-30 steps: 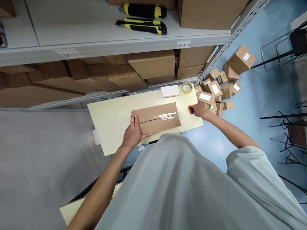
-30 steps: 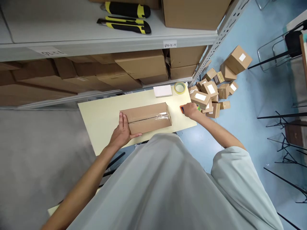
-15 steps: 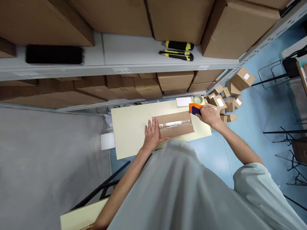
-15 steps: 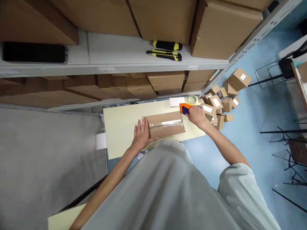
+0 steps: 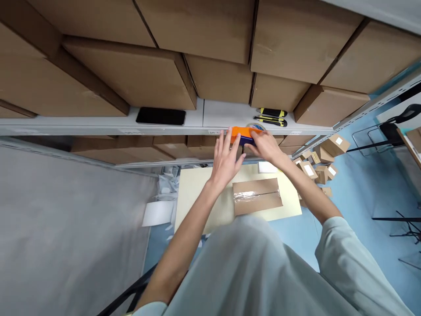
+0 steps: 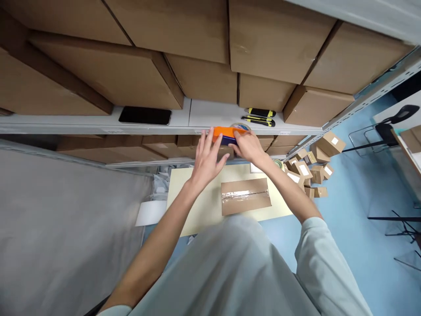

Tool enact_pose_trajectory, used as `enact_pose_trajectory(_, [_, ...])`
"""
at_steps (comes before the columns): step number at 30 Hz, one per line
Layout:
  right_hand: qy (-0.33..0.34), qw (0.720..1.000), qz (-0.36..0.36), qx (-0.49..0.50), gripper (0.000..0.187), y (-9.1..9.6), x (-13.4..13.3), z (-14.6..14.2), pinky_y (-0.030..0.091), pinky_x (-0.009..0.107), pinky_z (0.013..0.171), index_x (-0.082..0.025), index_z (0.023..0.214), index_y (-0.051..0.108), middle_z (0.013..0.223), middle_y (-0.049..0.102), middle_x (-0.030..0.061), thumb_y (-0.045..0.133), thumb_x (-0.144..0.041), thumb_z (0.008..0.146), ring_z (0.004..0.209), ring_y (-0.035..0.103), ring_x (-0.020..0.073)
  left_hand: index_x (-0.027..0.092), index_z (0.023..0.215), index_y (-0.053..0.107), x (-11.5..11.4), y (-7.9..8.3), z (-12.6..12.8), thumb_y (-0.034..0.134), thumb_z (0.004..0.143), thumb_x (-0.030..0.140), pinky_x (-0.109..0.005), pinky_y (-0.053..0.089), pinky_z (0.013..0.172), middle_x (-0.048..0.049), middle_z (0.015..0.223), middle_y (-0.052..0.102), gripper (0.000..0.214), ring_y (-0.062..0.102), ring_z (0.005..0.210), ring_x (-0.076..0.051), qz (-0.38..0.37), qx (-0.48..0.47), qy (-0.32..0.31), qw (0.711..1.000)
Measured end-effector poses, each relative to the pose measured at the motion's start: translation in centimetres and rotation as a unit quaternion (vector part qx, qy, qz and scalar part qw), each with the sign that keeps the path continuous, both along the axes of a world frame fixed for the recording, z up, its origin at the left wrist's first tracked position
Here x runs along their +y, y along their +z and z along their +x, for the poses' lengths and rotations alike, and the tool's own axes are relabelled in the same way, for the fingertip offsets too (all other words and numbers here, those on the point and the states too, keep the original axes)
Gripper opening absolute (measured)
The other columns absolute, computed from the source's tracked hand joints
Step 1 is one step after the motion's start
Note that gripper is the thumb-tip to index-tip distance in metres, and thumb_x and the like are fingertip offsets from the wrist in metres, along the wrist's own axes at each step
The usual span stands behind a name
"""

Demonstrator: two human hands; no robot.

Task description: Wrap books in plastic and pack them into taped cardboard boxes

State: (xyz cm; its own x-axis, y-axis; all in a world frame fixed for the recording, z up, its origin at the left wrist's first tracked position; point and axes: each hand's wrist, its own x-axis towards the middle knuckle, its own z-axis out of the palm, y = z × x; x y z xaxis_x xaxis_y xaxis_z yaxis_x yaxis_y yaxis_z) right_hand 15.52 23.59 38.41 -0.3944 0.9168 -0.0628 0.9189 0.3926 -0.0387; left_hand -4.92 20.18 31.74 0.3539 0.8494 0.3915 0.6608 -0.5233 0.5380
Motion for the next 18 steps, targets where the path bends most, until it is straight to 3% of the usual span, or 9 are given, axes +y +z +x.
enact_pose_trajectory(4, [0.015, 0.998, 0.053, 0.032, 0.056, -1.3, 6.2, -2.7, 0.035, 0.058, 0.121, -0.002, 0.153, 0.048, 0.134, 0.071, 0.0293, 0.048, -0.043, 0.114, 0.129, 0.064, 0.0409, 0.020, 0.178, 0.024, 4.5, 0.9, -1.8, 0.070, 0.099, 0.038, -0.070, 0.005, 0.137, -0.0174, 0.188, 0.009, 0.094, -0.006, 0.174, -0.040, -0.004, 0.045, 0.024, 0.999])
enact_pose_trajectory(8, [0.011, 0.996, 0.070, 0.062, 0.053, -3.1, 9.3, -4.2, 0.031, 0.062, 0.125, -0.002, 0.148, 0.054, 0.147, 0.062, 0.0303, 0.051, -0.042, 0.112, 0.140, 0.054, 0.0413, 0.014, 0.179, 0.018, 7.6, -0.5, -3.1, 0.071, 0.097, 0.039, -0.074, -0.004, 0.135, -0.0193, 0.188, 0.006, 0.101, -0.012, 0.173, -0.042, -0.029, 0.087, 0.025, 0.995])
enact_pose_trajectory(11, [-0.007, 0.996, 0.059, 0.068, 0.050, -4.1, 9.9, -4.9, 0.030, 0.064, 0.126, 0.000, 0.145, 0.056, 0.151, 0.056, 0.0322, 0.050, -0.038, 0.112, 0.144, 0.048, 0.0426, 0.012, 0.179, 0.016, 9.0, -1.9, -3.3, 0.066, 0.098, 0.037, -0.075, -0.009, 0.132, -0.0184, 0.188, 0.005, 0.098, -0.016, 0.172, -0.042, -0.047, 0.098, 0.018, 0.994])
enact_pose_trajectory(14, [-0.018, 0.995, 0.055, 0.080, 0.053, -4.0, 9.7, -5.0, 0.027, 0.065, 0.127, 0.001, 0.146, 0.055, 0.153, 0.054, 0.0324, 0.049, -0.040, 0.112, 0.144, 0.047, 0.0428, 0.010, 0.179, 0.017, 9.6, -2.0, -2.9, 0.063, 0.098, 0.033, -0.074, -0.009, 0.133, -0.0179, 0.188, 0.004, 0.096, -0.015, 0.173, -0.041, -0.055, 0.086, 0.022, 0.994])
enact_pose_trajectory(18, [-0.032, 0.986, 0.099, 0.129, 0.068, -3.6, 7.0, -3.1, 0.020, 0.064, 0.132, -0.004, 0.160, 0.044, 0.162, 0.048, 0.0290, 0.047, -0.052, 0.112, 0.151, 0.042, 0.0413, 0.008, 0.179, 0.011, 7.0, -1.2, -2.3, 0.060, 0.102, 0.039, -0.067, -0.004, 0.137, -0.0188, 0.188, 0.003, 0.096, -0.010, 0.174, -0.039, -0.050, 0.059, 0.039, 0.996])
